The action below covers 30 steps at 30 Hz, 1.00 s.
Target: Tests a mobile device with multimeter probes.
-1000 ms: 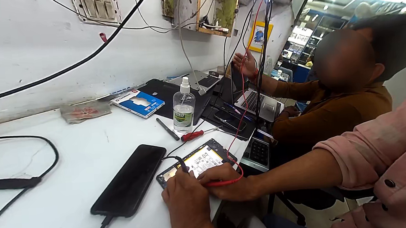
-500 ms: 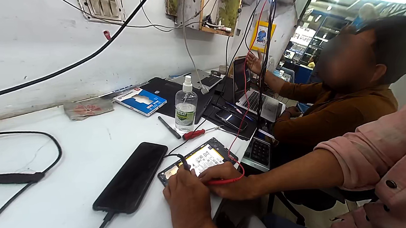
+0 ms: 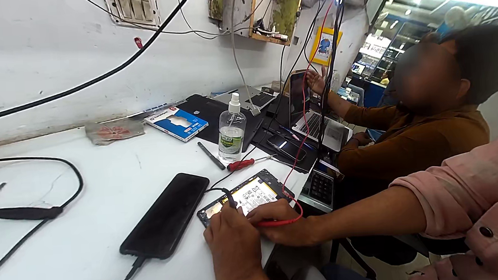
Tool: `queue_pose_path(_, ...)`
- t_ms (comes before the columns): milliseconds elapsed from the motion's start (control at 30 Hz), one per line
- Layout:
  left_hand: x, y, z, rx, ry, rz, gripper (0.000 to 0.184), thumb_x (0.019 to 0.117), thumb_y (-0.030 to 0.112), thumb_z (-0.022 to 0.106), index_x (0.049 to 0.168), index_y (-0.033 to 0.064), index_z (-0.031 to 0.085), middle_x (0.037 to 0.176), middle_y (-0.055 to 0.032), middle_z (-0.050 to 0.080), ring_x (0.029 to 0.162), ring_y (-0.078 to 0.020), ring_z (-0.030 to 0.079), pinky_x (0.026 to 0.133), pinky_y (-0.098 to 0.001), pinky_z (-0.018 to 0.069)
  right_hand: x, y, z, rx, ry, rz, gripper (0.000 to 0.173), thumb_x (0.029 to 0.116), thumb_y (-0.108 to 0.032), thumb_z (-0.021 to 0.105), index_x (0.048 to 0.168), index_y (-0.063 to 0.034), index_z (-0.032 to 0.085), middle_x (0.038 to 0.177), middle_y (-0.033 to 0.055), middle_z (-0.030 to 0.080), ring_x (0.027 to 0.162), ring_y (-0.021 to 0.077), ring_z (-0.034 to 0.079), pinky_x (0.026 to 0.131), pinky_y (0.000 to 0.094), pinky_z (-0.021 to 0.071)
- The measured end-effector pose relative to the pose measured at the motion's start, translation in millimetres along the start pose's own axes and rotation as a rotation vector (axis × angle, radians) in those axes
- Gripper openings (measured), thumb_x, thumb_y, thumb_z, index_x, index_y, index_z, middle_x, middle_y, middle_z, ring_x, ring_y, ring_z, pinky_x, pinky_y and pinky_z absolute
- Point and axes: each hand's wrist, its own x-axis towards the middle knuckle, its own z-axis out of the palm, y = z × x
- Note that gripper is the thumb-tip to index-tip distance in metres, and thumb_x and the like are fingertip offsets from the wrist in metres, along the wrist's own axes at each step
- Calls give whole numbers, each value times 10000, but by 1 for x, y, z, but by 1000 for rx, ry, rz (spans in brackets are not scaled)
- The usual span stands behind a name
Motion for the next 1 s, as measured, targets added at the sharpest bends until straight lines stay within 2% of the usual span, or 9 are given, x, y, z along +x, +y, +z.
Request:
queue_pose_path(733, -1, 0, 2, 14, 21, 4, 231, 1016, 77, 519, 1120, -77, 657, 939, -247, 689, 920, -436, 682, 826, -570, 500, -1, 0, 0, 2, -4, -3, 117, 939, 28, 653, 1012, 76, 730, 1034, 171, 749, 947, 149, 725, 868, 266, 585)
queue_pose_path(1000, -1, 0, 0, -2, 12, 9, 246, 1019, 76, 513, 1124, -91, 661, 966, -259, 698, 965, -454, 685, 848, -596, 504, 0, 0, 0, -6, 0, -5, 114, 928, 36, 660, 1007, 76, 732, 1029, 171, 753, 957, 157, 729, 880, 278, 587)
